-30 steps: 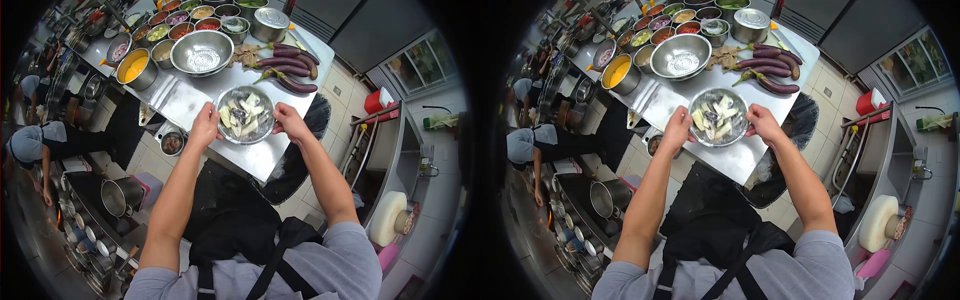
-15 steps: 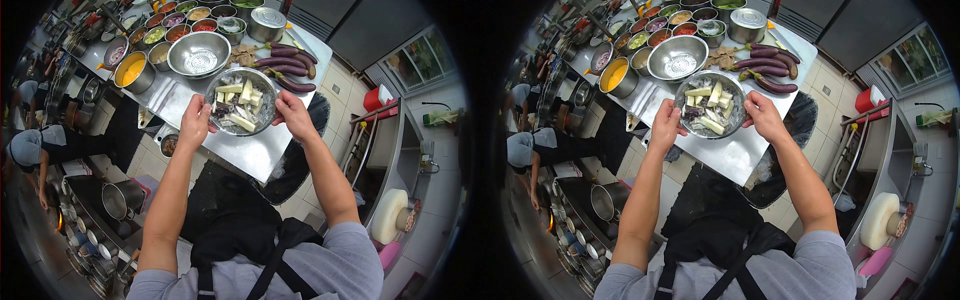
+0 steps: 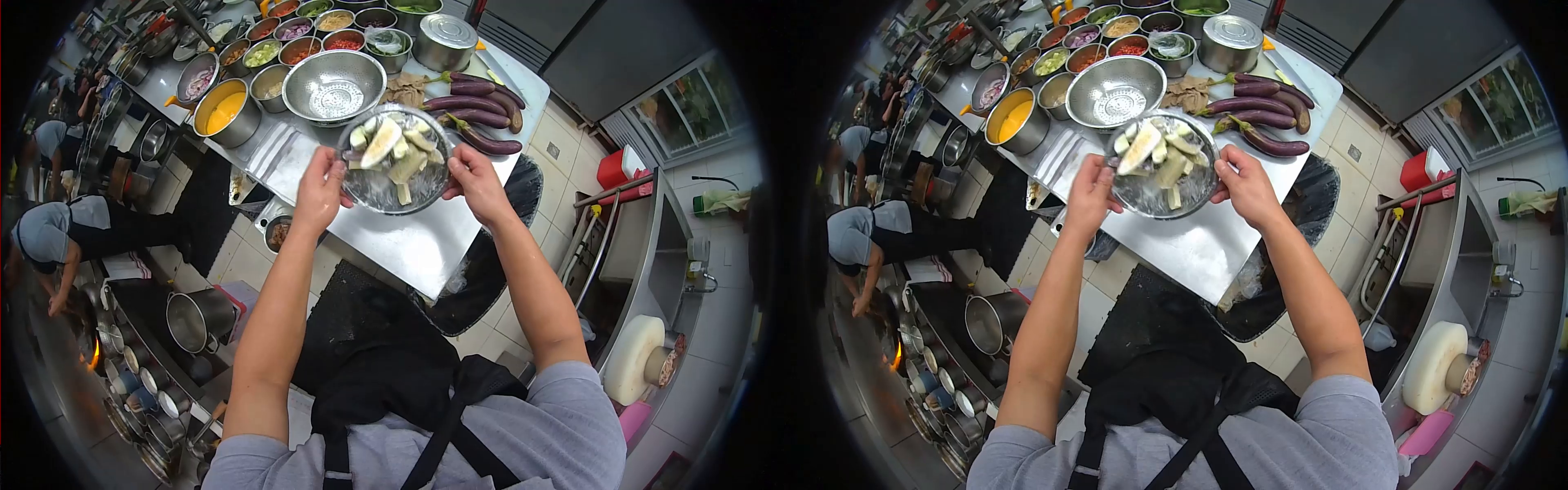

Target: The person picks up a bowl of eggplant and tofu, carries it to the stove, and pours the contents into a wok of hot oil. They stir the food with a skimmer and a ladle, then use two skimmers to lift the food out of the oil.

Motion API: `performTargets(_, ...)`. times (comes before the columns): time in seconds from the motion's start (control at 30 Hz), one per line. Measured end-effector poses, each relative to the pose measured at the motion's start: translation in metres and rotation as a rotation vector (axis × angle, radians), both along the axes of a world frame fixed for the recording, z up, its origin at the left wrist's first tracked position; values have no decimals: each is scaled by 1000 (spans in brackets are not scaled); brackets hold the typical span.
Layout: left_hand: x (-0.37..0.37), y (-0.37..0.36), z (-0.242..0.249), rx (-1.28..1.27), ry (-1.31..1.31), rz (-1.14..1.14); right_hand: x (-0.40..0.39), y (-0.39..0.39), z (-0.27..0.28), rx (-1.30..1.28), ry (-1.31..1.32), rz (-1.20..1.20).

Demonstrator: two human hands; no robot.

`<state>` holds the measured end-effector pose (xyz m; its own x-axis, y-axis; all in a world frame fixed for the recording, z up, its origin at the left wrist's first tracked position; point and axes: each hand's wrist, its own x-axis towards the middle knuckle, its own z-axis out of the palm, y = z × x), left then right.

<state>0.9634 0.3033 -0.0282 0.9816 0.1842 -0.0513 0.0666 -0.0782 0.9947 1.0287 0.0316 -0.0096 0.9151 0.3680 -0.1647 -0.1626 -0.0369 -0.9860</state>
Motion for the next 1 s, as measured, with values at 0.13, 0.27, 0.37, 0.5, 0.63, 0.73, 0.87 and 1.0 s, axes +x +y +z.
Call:
performTargets(0.13, -2, -1, -29, -143, 411, -37, 8, -7, -39, -62, 321, 24)
performTargets(0.27, -38, 12, -48, -327, 460, -35, -5, 6, -48, -103, 363, 104)
performTargets(0.37, -93, 50, -67, -455, 340, 2, -13, 56, -37, -193, 178, 287)
performTargets(0.5, -217, 103, -49, -507, 147, 254, -55, 168, -5, -161, 74, 674)
performTargets(0.63, -392, 138, -25, -386, 66, 640, -139, 303, 5, 19, 275, 1190)
performTargets(0.73, -527, 106, 10, -230, -96, 1147, -235, 391, 5, -6, 265, 1499)
performTargets(0.87, -674, 42, 36, -262, -80, 1755, -397, 461, -9, -185, 98, 1881)
performTargets(1.0, -762, 13, 58, -262, -184, 2047, -554, 519, -77, -122, -667, 2114)
